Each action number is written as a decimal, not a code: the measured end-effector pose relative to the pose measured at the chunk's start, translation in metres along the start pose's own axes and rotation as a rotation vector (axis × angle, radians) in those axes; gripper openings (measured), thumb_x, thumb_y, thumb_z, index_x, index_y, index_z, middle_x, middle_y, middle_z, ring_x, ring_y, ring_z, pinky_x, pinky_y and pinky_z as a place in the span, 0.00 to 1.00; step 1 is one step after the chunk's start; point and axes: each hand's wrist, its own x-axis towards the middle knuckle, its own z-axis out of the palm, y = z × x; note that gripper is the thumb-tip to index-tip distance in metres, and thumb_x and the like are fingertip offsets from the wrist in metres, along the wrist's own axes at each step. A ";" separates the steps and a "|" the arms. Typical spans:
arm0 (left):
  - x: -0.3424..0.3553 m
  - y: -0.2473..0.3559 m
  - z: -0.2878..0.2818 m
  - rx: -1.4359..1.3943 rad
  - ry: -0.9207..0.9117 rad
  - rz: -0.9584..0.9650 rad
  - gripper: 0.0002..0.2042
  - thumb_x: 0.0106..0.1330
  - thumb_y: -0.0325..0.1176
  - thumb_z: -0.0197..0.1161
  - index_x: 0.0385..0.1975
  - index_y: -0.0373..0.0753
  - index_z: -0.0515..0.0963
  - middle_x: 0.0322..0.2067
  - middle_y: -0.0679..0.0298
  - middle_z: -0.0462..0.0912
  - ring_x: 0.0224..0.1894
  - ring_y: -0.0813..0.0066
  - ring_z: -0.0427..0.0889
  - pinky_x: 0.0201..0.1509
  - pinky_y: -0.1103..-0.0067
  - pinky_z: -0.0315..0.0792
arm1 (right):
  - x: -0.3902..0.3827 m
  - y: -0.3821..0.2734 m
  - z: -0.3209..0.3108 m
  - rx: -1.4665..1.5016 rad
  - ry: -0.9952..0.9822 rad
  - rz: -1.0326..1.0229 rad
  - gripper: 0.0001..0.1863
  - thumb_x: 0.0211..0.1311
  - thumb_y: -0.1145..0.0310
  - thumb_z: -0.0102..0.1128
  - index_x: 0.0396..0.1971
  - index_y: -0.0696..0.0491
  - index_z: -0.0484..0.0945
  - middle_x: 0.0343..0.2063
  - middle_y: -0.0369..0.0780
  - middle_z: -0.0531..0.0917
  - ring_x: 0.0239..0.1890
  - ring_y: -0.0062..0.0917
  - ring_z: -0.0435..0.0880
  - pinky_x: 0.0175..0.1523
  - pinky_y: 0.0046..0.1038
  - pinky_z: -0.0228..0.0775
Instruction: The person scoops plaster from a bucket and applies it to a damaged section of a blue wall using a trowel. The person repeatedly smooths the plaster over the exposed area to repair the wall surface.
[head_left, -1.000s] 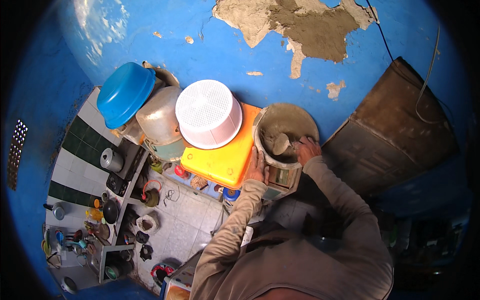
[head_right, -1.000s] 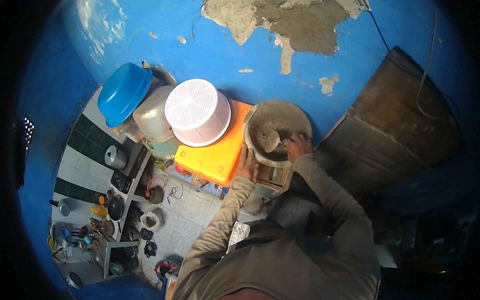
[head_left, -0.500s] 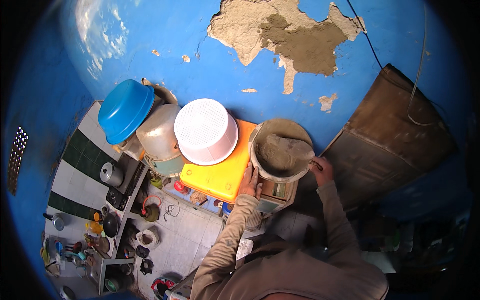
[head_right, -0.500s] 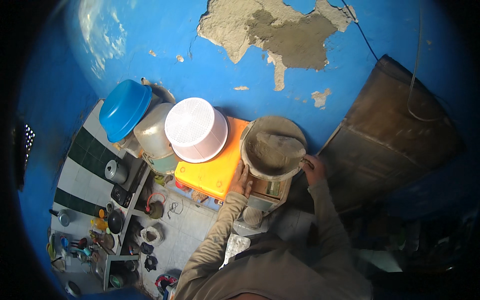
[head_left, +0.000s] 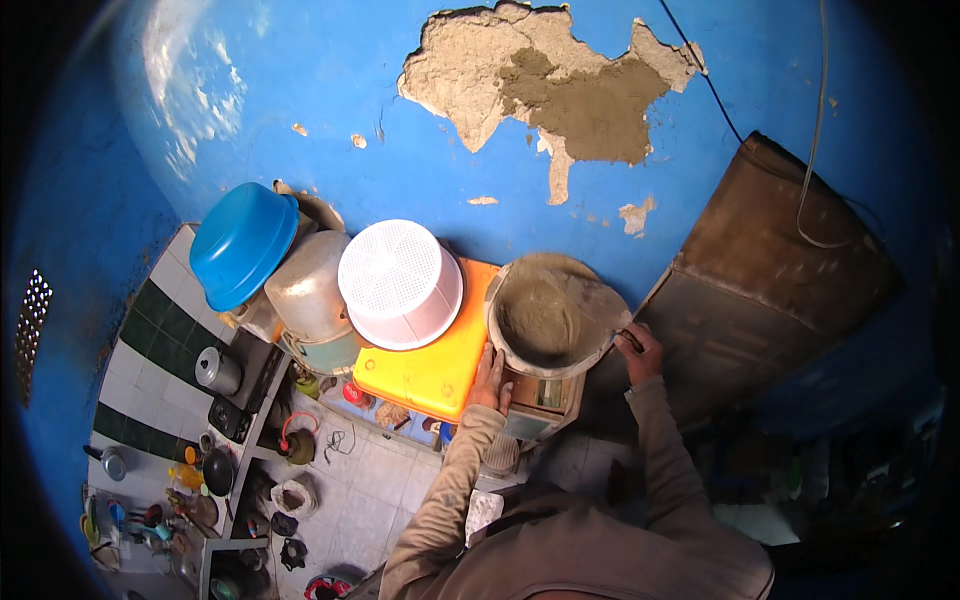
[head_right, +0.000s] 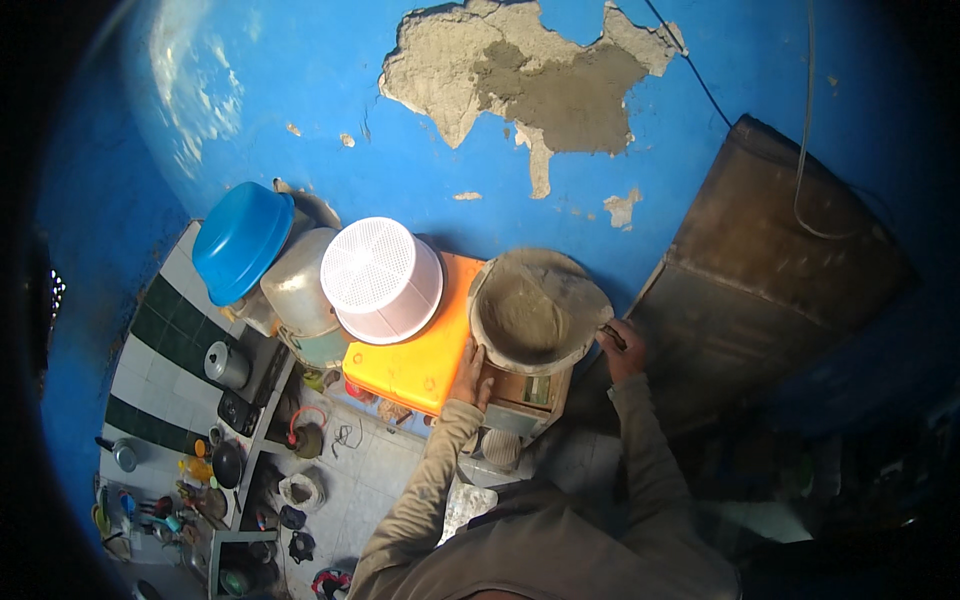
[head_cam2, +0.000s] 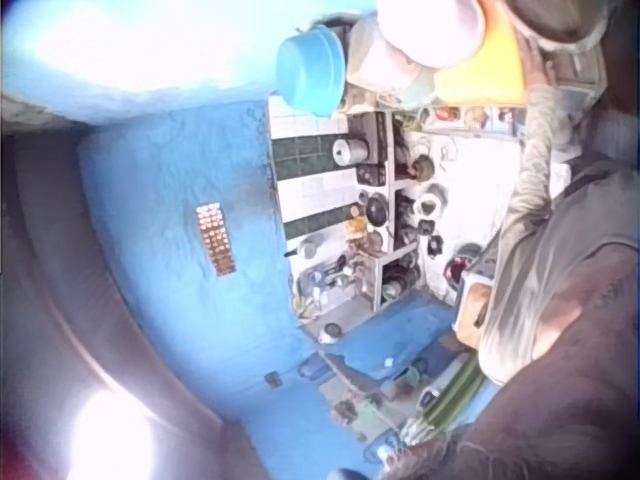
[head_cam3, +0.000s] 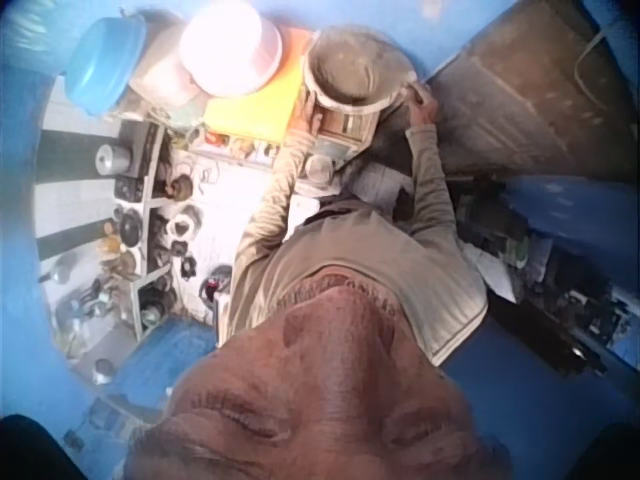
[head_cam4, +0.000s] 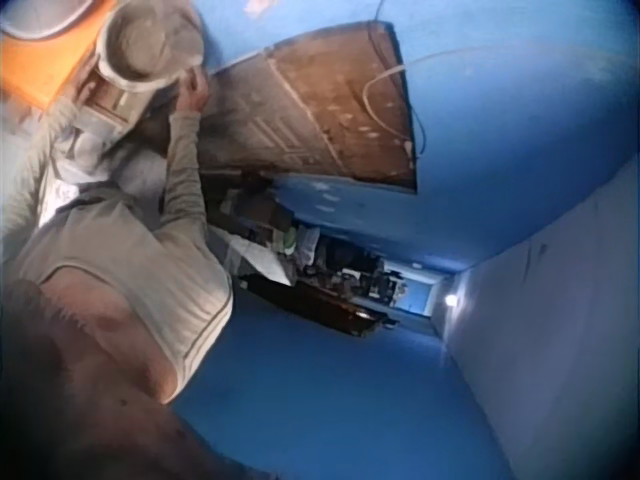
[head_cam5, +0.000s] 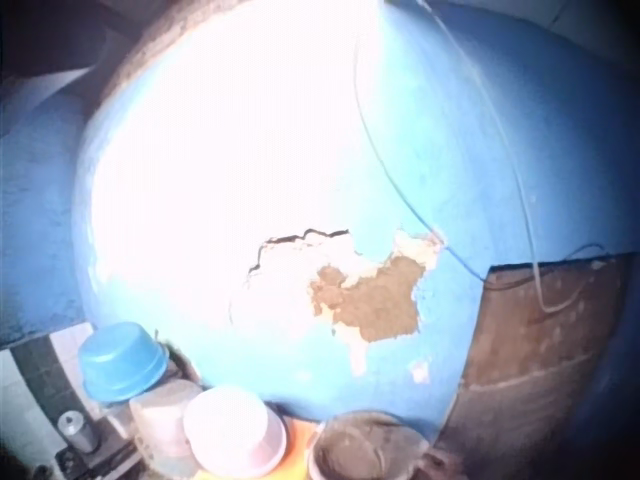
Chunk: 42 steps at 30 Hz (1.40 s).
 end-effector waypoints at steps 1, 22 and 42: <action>0.001 0.004 -0.003 0.009 0.010 0.009 0.34 0.54 0.18 0.54 0.65 0.36 0.57 0.67 0.47 0.50 0.69 0.49 0.52 0.69 0.70 0.54 | 0.006 -0.007 -0.002 0.003 -0.002 -0.014 0.19 0.53 0.70 0.66 0.43 0.64 0.76 0.42 0.43 0.78 0.39 0.25 0.78 0.43 0.28 0.71; -0.104 0.017 -0.009 -0.141 0.067 -0.185 0.28 0.57 0.22 0.58 0.61 0.37 0.64 0.64 0.45 0.57 0.67 0.49 0.57 0.67 0.70 0.57 | 0.145 -0.241 -0.033 0.443 -0.571 -0.142 0.18 0.59 0.66 0.60 0.44 0.63 0.76 0.30 0.40 0.80 0.27 0.21 0.78 0.28 0.21 0.70; -0.014 0.057 -0.014 -0.042 0.080 -0.097 0.28 0.59 0.23 0.56 0.62 0.38 0.62 0.64 0.49 0.59 0.65 0.49 0.59 0.66 0.69 0.57 | 0.052 -0.152 -0.032 -0.594 -0.250 -0.295 0.13 0.60 0.64 0.56 0.36 0.59 0.77 0.28 0.44 0.79 0.31 0.27 0.79 0.37 0.30 0.69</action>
